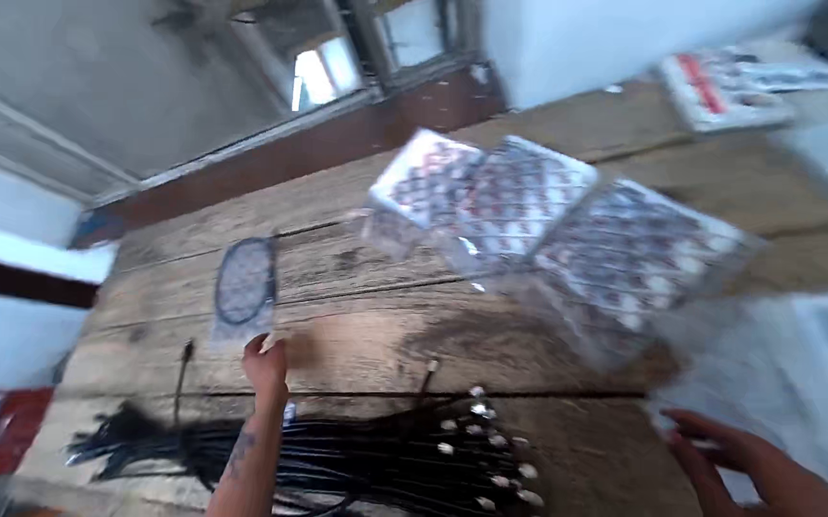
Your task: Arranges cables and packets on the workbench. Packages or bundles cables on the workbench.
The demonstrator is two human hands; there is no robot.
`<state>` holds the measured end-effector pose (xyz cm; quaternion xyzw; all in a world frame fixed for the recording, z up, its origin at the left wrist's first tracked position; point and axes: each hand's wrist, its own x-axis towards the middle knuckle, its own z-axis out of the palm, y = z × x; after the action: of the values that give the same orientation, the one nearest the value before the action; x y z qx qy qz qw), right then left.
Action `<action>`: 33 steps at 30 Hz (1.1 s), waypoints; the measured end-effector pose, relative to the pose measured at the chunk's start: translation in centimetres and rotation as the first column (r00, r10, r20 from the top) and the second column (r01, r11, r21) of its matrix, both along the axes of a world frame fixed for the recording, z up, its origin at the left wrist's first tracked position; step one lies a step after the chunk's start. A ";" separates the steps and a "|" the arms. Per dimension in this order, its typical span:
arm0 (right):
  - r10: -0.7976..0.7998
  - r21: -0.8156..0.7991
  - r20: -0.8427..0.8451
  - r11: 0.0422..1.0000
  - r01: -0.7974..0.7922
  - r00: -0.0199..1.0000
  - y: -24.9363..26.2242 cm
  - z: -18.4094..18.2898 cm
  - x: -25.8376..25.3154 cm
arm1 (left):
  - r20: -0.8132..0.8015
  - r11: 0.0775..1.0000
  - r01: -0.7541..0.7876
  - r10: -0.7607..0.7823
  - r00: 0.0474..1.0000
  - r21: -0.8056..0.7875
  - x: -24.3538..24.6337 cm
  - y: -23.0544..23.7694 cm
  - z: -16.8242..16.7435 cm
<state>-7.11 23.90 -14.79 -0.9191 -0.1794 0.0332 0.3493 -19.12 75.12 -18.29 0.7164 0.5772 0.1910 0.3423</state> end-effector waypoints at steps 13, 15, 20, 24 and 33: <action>0.475 0.047 -0.250 0.876 -0.480 0.844 22.2 2.5 -10.9 | -0.068 0.968 0.080 -0.098 0.993 -0.240 -5.7 21.9 -0.7; 0.411 0.171 -0.312 0.911 -0.374 0.857 26.6 2.2 -12.6 | 0.245 0.900 0.171 -0.074 0.967 -0.402 -7.4 20.0 0.7; 0.356 0.490 -0.797 0.853 0.179 0.488 39.4 -0.2 -13.4 | 0.530 0.570 0.337 0.212 0.821 -0.750 -16.8 14.2 5.5; 0.295 0.425 -0.801 0.893 0.148 0.520 47.2 -1.5 -14.8 | 0.435 0.510 0.340 0.076 0.897 -0.790 -21.6 13.6 5.5; 0.388 0.531 -0.479 0.842 -0.092 0.787 57.8 0.6 -15.8 | 0.514 0.861 0.347 -0.121 0.849 -0.371 -20.1 22.0 5.1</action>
<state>-22.91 81.68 -14.23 -0.7182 -0.1884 0.3059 0.5960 -39.21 97.11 -13.22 0.6151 0.4095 0.1765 0.6502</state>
